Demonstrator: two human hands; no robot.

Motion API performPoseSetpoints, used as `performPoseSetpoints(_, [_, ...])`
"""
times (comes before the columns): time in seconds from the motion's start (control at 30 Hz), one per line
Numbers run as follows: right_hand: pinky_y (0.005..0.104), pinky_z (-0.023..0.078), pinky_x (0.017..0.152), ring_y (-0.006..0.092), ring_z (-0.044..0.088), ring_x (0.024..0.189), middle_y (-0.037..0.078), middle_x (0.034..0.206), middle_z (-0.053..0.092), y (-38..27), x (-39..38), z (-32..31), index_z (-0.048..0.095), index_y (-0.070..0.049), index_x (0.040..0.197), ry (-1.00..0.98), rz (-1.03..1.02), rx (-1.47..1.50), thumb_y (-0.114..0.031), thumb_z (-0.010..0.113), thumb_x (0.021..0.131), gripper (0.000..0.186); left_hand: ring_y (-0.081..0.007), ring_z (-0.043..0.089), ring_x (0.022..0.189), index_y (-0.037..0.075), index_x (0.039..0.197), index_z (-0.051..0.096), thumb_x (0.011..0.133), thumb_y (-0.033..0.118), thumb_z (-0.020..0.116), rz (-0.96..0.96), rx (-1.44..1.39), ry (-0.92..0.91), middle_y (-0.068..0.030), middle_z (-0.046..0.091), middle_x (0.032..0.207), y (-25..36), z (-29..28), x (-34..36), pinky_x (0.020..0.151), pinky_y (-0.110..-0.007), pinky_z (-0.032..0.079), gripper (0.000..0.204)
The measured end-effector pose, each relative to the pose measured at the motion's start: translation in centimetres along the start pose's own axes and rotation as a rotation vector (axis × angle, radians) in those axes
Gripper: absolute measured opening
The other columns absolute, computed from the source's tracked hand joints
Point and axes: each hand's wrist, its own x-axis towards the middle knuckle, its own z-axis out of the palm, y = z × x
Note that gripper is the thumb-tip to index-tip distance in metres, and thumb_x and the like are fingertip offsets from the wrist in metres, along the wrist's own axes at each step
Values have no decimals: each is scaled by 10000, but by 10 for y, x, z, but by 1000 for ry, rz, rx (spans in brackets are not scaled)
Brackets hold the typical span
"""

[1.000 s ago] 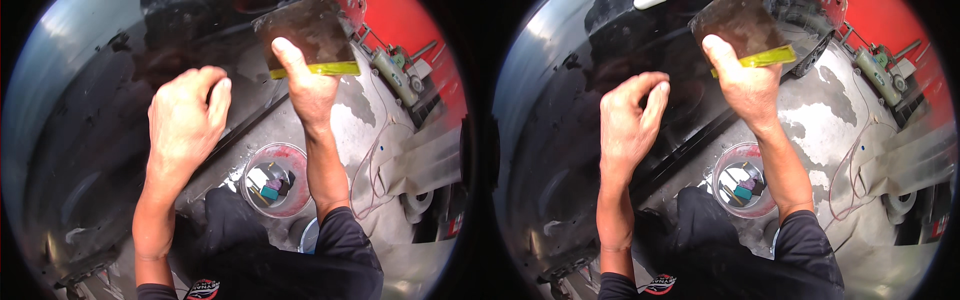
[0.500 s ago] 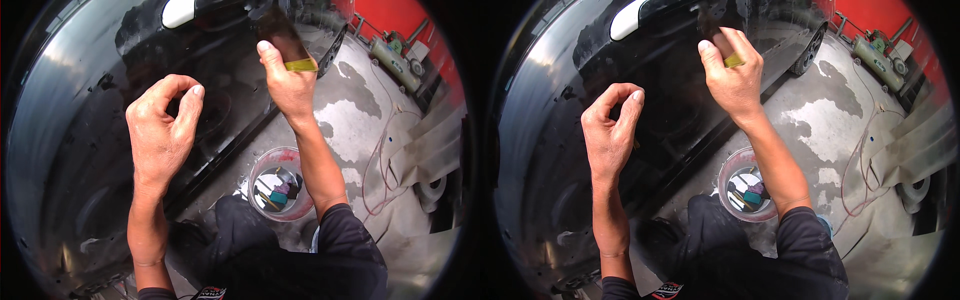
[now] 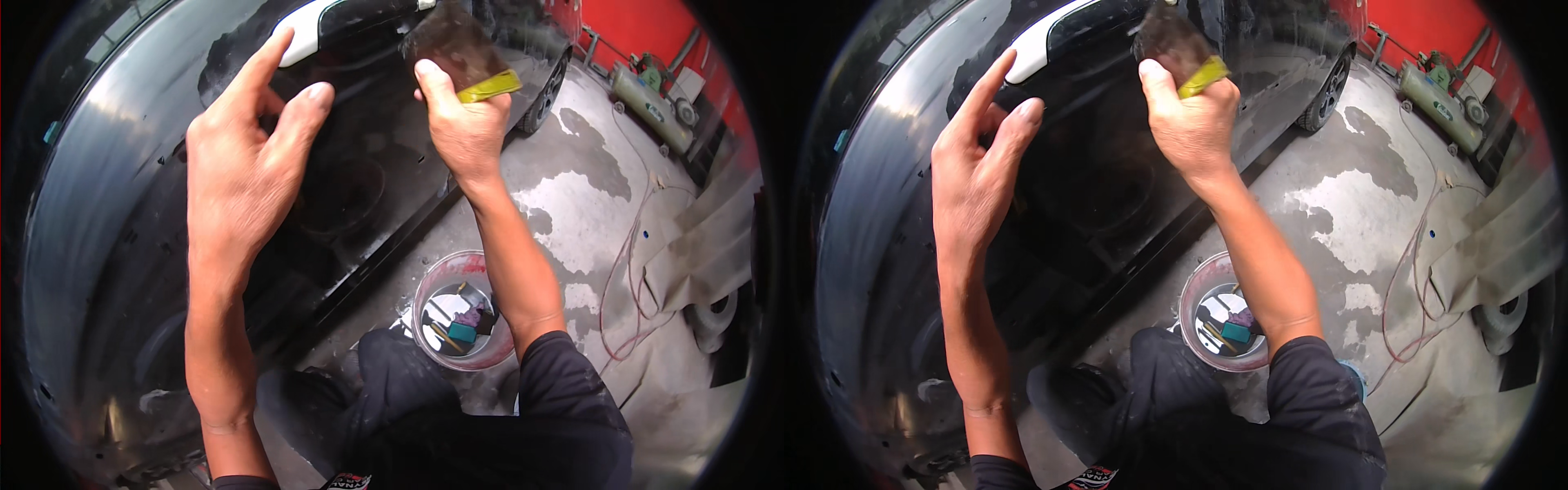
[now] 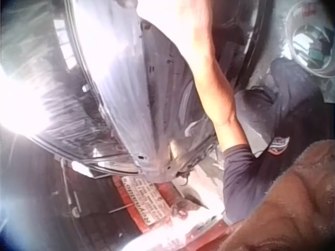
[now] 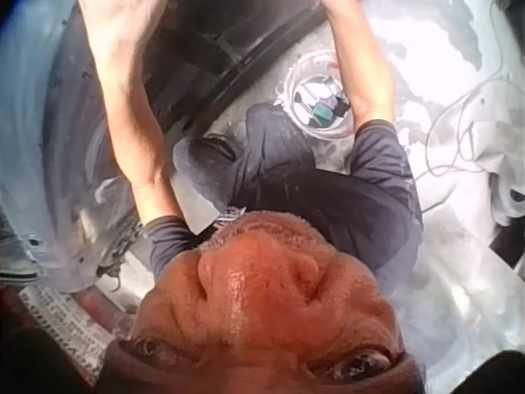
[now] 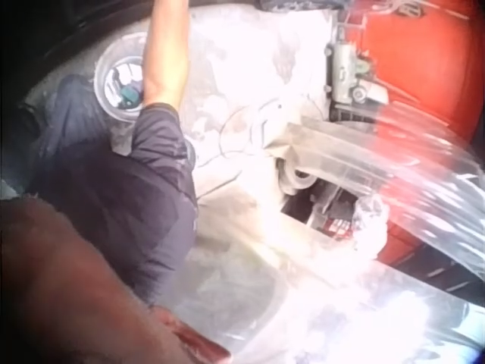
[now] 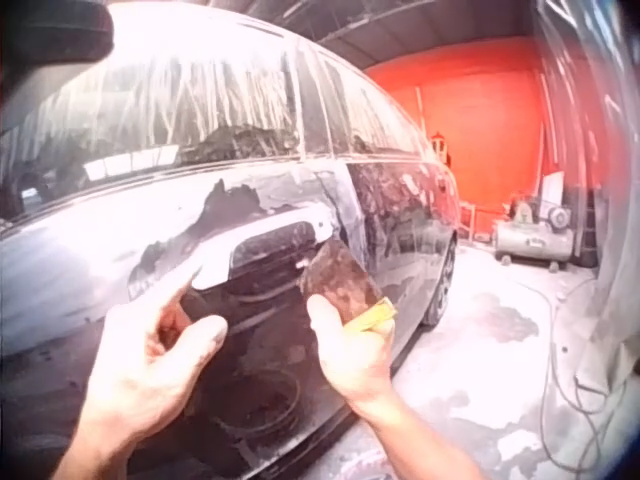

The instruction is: Sanding and prepping the area around a car door handle using a scraper and sponge for auto body work.

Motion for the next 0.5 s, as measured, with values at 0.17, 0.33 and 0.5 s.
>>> performPoseSetpoints(0.17, [262,554,669,112,694,753,44,844,731,-13,4,2,747,-24,1086,-23,-259,-83,-47,741,921,167,-112,577,628,129,1502,535,943,227,715,70,373,-23,-108,629,710,1,23,19,646,-319,513,596])
performPoseSetpoints(0.33, [335,662,693,194,743,820,97,1001,737,-16,20,-3,715,11,1082,-106,87,278,-14,715,947,137,-101,550,601,53,1186,761,941,192,728,168,321,53,-106,617,654,4,16,8,629,-309,502,283])
performPoseSetpoints(0.5, [370,672,693,225,745,810,114,1001,732,0,19,2,689,24,1117,-80,252,546,6,688,947,171,-89,563,671,44,1053,762,943,272,749,31,446,-13,-55,625,706,23,-25,20,621,-279,463,253])
